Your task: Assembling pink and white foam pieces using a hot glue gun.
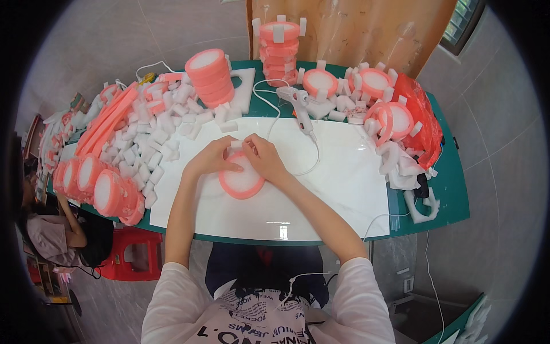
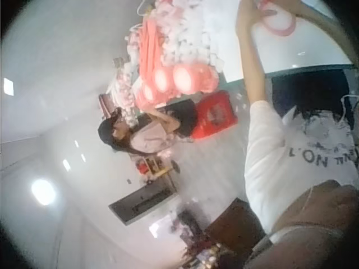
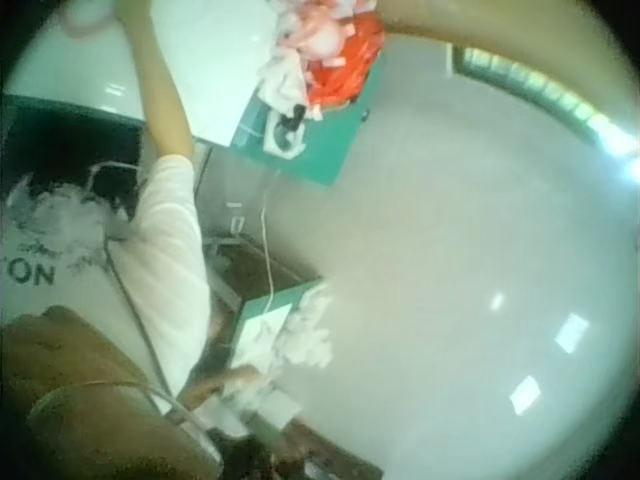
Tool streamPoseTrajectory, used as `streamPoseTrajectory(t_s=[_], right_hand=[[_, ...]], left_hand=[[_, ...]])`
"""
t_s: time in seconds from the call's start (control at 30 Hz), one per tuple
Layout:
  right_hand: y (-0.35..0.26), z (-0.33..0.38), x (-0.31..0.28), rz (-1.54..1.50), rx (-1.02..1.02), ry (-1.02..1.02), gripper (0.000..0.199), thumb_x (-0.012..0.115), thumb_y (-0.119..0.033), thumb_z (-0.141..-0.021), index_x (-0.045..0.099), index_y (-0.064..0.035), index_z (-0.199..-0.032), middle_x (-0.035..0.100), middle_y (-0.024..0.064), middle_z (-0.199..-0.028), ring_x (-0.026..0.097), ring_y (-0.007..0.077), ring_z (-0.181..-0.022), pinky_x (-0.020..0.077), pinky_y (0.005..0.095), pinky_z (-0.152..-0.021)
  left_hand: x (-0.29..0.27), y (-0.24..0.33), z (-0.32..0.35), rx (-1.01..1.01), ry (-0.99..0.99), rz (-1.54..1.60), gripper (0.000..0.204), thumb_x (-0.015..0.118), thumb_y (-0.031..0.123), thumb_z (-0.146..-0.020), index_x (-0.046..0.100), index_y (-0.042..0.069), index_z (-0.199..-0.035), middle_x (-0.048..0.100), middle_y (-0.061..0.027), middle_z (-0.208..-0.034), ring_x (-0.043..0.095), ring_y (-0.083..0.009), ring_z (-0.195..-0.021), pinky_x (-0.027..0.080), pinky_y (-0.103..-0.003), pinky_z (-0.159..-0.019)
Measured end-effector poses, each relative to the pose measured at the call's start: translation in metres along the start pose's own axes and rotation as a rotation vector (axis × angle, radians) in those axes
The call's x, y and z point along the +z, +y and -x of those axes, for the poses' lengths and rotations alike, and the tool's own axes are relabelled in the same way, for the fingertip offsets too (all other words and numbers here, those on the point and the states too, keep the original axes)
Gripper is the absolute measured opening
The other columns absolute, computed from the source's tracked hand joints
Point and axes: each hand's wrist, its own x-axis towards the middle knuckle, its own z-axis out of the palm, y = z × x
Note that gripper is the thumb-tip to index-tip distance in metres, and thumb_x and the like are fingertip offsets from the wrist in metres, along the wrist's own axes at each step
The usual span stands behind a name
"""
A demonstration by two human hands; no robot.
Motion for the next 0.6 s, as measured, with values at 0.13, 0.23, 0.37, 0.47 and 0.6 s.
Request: streamPoseTrajectory(t_s=[0.13,0.23,0.37,0.47,0.6], right_hand=[[0.0015,-0.0003,0.0013,-0.003,-0.006,0.004,0.016,0.050,-0.015,-0.084,0.051,0.0001,-0.087,0.059,0.0134,-0.074,0.055,0.0223,-0.062,0.0433,0.0305,-0.058],[0.0024,-0.0005,0.0013,-0.001,-0.011,0.006,0.016,0.050,-0.015,-0.084,0.050,0.0000,-0.087,0.058,0.0133,-0.073,0.055,0.0223,-0.061,0.0431,0.0306,-0.058],[0.0029,-0.0004,0.0014,0.001,-0.009,0.002,0.015,0.050,-0.015,-0.084,0.050,-0.0001,-0.087,0.058,0.0133,-0.073,0.054,0.0224,-0.061,0.0428,0.0307,-0.058],[0.0027,-0.0002,0.0016,0.005,-0.013,0.003,0.015,0.049,-0.015,-0.084,0.051,-0.0001,-0.087,0.058,0.0133,-0.073,0.054,0.0223,-0.061,0.0426,0.0308,-0.058],[0.0014,0.0000,0.0003,0.006,-0.009,-0.001,0.015,0.049,-0.015,-0.084,0.051,-0.0002,-0.087,0.058,0.0132,-0.074,0.053,0.0221,-0.061,0.0424,0.0308,-0.058]], left_hand=[[0.0002,-0.0001,0.0006,0.016,0.007,-0.001,0.069,0.079,0.033,-0.053,0.052,-0.002,-0.105,0.057,-0.0138,-0.085,0.053,-0.0249,-0.073,0.043,-0.032,-0.066],[0.0005,0.0004,0.0006,0.032,0.017,0.000,0.069,0.079,0.033,-0.053,0.052,-0.002,-0.106,0.057,-0.0137,-0.087,0.053,-0.0251,-0.074,0.043,-0.032,-0.067],[0.0000,0.0005,0.0005,0.017,0.010,-0.003,0.069,0.079,0.033,-0.053,0.052,-0.001,-0.106,0.057,-0.0139,-0.088,0.054,-0.0256,-0.075,0.043,-0.032,-0.068],[-0.0004,0.0007,0.0010,0.014,0.008,-0.001,0.068,0.079,0.032,-0.053,0.052,-0.001,-0.106,0.057,-0.0142,-0.089,0.054,-0.0261,-0.076,0.043,-0.032,-0.069],[-0.0004,0.0028,0.0012,0.019,0.013,0.003,0.068,0.079,0.032,-0.053,0.052,-0.002,-0.106,0.057,-0.0147,-0.092,0.054,-0.0267,-0.078,0.043,-0.033,-0.070]])
